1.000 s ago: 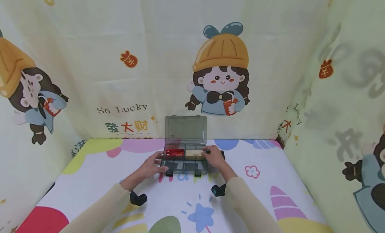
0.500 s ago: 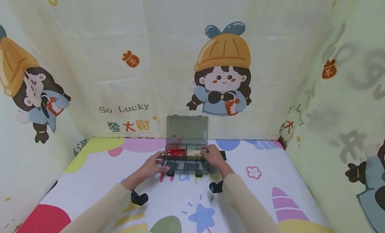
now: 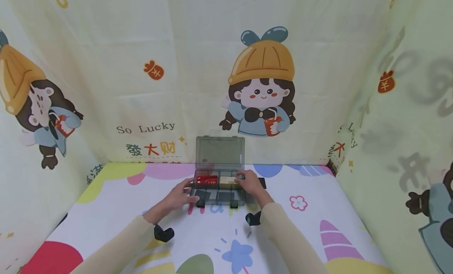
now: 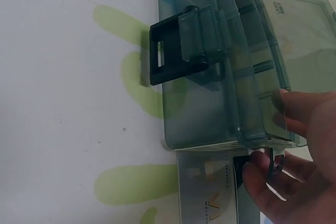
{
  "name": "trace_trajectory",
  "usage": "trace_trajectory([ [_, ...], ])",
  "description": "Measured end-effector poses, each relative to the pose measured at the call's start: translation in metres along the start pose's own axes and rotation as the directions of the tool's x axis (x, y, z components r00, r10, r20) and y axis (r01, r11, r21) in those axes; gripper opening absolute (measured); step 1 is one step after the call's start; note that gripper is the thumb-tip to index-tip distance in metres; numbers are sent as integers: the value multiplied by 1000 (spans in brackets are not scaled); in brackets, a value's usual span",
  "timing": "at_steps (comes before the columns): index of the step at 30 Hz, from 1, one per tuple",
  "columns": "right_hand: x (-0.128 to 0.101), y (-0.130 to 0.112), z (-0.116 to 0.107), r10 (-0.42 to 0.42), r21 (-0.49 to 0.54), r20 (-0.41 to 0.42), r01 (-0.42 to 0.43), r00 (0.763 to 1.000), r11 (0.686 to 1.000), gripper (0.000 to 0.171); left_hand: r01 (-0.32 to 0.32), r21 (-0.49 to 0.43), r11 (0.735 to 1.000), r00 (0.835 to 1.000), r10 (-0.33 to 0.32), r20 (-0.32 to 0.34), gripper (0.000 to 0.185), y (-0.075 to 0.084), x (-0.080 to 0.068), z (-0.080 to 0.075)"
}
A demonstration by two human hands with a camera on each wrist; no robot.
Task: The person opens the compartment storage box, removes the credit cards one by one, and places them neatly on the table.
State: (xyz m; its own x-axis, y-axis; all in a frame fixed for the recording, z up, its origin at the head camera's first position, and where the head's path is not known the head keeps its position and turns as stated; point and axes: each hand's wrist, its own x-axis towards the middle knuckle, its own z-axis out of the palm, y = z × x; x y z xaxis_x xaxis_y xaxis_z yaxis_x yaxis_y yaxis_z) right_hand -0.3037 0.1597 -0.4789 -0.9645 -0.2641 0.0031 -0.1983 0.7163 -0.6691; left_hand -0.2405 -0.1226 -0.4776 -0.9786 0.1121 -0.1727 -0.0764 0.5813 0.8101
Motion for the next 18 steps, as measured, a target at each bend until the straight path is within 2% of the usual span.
trace_trajectory([
  [8,6,1,1,50,15,32,-50,998,999,33,10,0,1000,1000,-10,-2,79,0,-1,0],
  [18,9,3,1,21,-1,73,-21,997,1000,31,7,10,1000,1000,-7,-2,79,-1,1,0],
])
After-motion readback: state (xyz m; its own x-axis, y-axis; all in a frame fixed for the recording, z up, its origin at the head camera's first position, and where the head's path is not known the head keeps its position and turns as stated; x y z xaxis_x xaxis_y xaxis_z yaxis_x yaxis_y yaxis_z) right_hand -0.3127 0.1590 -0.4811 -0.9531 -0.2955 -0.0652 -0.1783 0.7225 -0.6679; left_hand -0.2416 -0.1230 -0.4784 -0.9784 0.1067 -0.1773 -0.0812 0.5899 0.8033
